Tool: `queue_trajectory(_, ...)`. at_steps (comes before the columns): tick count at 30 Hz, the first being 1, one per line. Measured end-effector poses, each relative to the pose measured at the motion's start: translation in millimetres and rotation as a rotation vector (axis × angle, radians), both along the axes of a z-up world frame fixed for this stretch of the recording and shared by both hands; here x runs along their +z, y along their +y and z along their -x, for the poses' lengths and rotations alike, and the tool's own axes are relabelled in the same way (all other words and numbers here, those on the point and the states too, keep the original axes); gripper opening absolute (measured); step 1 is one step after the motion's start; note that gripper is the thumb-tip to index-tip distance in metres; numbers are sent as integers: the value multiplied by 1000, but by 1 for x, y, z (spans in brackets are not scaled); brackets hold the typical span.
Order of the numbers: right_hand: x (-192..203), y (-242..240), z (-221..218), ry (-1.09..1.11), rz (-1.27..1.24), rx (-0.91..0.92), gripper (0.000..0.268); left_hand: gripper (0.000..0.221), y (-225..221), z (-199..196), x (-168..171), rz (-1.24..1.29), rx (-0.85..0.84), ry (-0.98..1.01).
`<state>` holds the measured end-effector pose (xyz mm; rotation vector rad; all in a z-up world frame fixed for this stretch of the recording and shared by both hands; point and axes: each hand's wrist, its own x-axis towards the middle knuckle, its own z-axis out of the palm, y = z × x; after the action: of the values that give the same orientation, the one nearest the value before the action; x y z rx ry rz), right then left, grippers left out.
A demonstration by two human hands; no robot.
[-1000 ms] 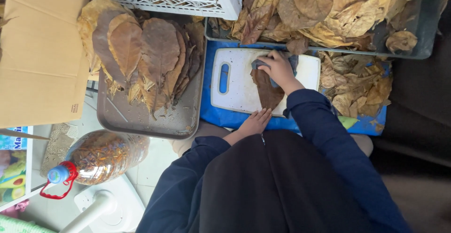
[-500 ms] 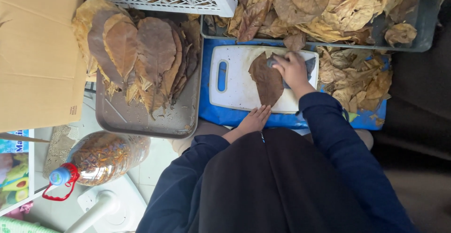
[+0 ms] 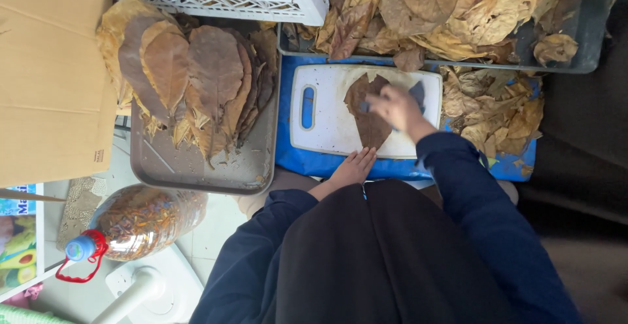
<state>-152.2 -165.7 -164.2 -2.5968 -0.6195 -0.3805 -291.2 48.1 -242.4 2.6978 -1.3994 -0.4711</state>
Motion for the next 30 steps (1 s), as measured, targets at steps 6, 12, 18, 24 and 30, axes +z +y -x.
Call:
queue_trajectory(6,-7,-12,-32,57,-87,-123,35,58,-2,-5,27,-108,-18,37)
queue_trajectory(12,25,10,33,-45,-24,433,40,59,-2,-7,23,-165,-67,57)
queue_trajectory(18,-17,-5,-37,-62,70,54,26,59,-3,-7,27,-175,-46,123)
queue_trajectory(24,-1,1,-35,110,-2,8,34,59,-2,-11,46,-187,-51,77)
queue_trajectory(30,10,17,23,38,82,453,30,60,-1,-11,40,-207,-67,113)
